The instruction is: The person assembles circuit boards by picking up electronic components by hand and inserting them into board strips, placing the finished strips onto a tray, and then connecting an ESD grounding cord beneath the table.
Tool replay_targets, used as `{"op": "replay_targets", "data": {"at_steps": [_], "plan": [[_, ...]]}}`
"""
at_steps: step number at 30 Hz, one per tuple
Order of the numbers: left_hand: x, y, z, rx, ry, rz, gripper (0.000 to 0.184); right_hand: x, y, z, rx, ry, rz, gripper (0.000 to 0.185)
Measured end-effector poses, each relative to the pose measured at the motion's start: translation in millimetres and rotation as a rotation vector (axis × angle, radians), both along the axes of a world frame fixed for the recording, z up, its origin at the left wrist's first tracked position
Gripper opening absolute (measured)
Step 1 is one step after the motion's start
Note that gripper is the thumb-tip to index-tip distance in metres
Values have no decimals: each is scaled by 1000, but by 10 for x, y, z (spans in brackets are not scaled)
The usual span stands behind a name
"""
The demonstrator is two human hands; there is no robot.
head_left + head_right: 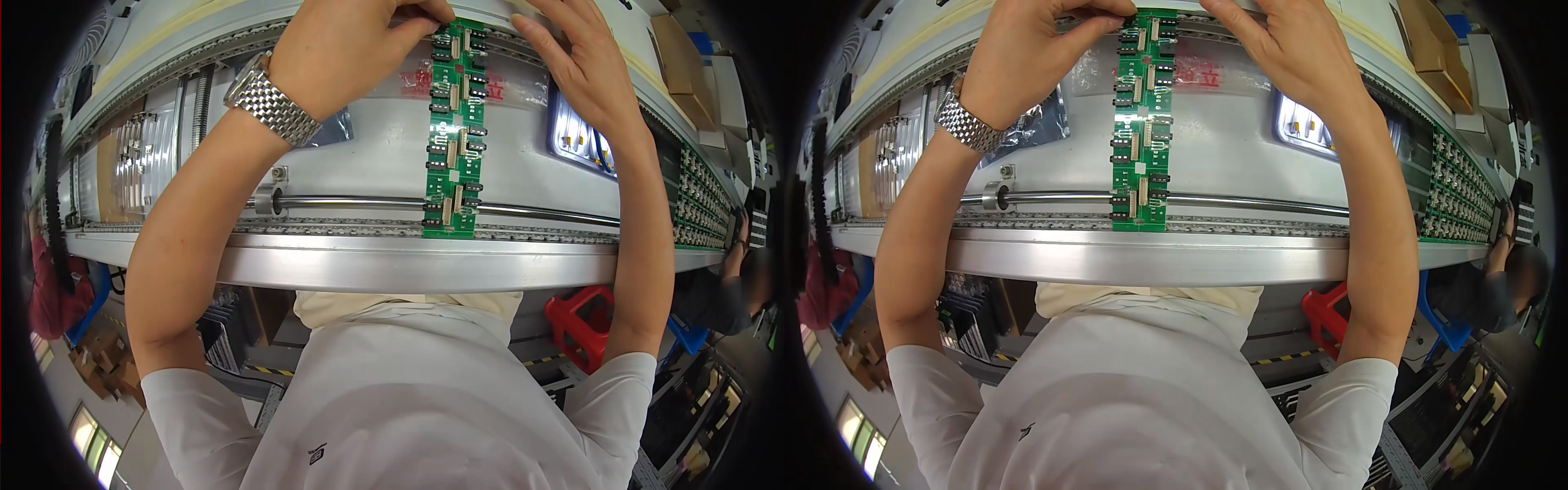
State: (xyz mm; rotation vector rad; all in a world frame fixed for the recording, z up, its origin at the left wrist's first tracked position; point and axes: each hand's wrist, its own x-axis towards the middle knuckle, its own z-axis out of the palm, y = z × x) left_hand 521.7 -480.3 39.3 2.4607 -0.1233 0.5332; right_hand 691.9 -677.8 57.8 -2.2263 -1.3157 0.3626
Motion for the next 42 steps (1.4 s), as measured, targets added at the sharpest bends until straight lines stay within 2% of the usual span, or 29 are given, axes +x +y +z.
{"op": "replay_targets", "data": {"at_steps": [11, 15, 16, 21, 25, 31, 36, 40, 41, 42], "plan": [[-92, -17, 21, 64, 14, 1, 16, 20, -4, 24, -91, 29, 36, 36], [-89, -46, 13, 72, -3, 13, 17, 121, -30, -143, 172, -213, 148, 30], [-82, -28, 0, 76, -13, 19, 17, 97, -33, -129, 169, -224, 155, 30], [-51, 34, -4, 137, -114, 36, 17, 19, 22, 119, 238, -290, 65, 26], [-106, -38, 33, 78, -119, 41, 16, 44, 252, 190, 143, -243, -54, 29], [-180, 54, 141, -9, -159, 56, 16, 48, 476, 178, 126, -393, -97, 29], [-208, 65, 146, -84, -145, 92, 16, 106, 256, 264, 8, -229, -184, 30], [-212, 43, 181, -76, -102, 69, 17, 158, 96, 259, 218, -66, -170, 33], [-217, 20, 224, -67, -107, 75, 17, 63, 62, 302, 315, -38, -90, 34], [-217, -38, 282, -290, -18, 62, 17, -78, 23, 354, 411, -8, -6, 37]]}}
